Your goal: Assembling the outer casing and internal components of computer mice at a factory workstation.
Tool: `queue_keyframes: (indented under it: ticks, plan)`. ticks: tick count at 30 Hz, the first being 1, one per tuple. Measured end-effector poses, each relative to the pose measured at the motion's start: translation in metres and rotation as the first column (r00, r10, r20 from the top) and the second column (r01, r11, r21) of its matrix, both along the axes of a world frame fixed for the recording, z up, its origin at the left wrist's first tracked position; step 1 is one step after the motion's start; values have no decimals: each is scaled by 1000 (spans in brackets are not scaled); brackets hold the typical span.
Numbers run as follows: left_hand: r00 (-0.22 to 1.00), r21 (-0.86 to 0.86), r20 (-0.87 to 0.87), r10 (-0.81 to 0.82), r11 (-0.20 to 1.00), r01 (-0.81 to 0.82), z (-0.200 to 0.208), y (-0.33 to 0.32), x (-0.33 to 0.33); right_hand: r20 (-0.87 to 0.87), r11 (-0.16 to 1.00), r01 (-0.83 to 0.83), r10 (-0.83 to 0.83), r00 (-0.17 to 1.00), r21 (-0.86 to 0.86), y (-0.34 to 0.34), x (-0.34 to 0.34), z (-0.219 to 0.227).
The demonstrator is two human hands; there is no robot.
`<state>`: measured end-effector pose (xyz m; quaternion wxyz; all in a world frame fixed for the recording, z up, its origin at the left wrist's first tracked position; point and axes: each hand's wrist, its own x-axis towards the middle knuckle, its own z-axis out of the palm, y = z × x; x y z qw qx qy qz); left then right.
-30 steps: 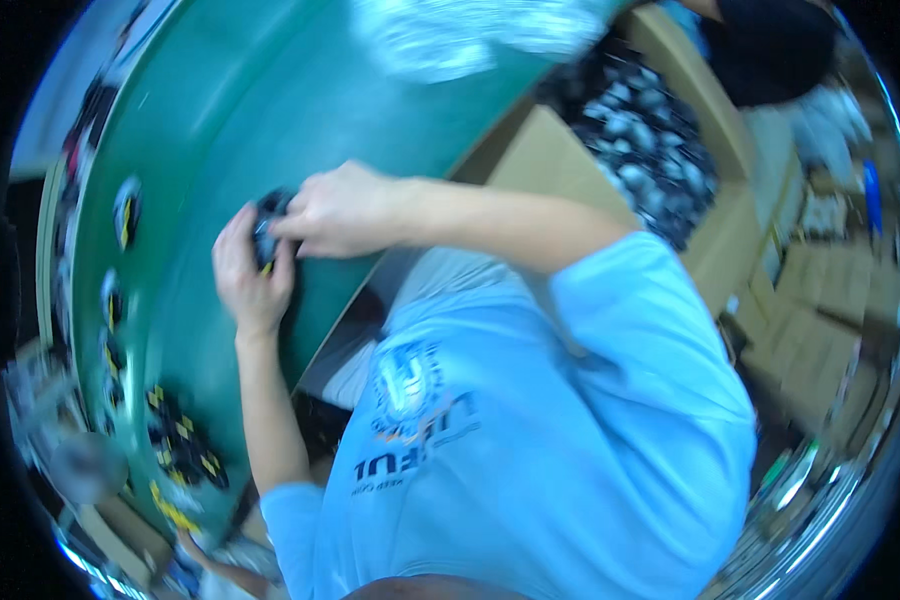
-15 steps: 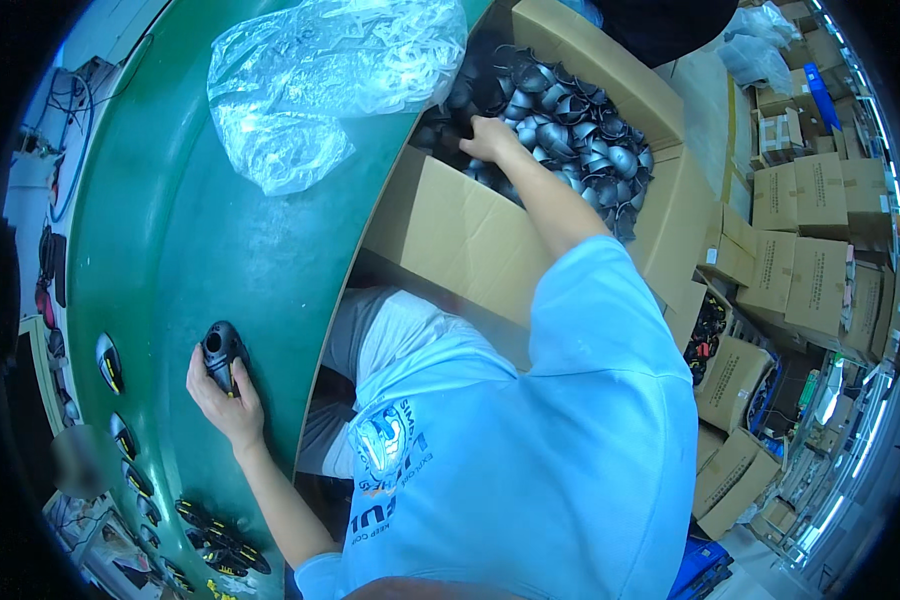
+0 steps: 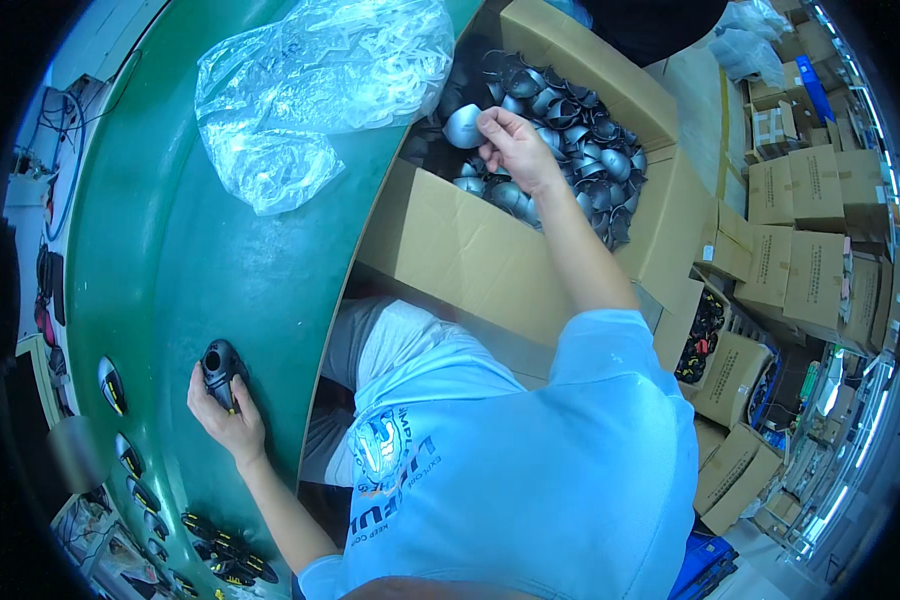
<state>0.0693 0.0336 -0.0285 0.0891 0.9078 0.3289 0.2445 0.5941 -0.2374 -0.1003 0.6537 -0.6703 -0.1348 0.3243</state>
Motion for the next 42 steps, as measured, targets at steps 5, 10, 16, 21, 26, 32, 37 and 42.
queue_keyframes:
  ticks: [5,10,16,21,26,32,37,42]
  plan:
    - [999,-10,25,47,999,-47,1,-6,-4,-154,874,-318,395,906,367,71,-83,69]
    - [995,-213,-22,-97,973,90,20,0,2,296,360,-903,858,420,235,165,-154,125]
    - [990,-177,89,-111,976,126,8,-6,-20,532,-150,-964,810,-248,-220,293,-259,122]
    - [979,-169,183,-86,979,117,-2,-8,-21,765,219,-917,631,-128,-334,283,-296,94]
    - [974,-182,210,-89,975,128,-4,-8,-23,796,254,-939,604,-33,-231,258,-286,83]
    - [970,-206,236,-64,972,114,-7,-9,-21,663,107,-905,717,-216,-411,277,-281,109]
    - [966,-215,255,-38,972,95,-6,-8,-17,631,238,-949,774,57,-206,280,-268,94]
    - [969,-212,245,-16,975,69,-4,-9,-18,516,409,-910,765,385,72,258,-272,100]
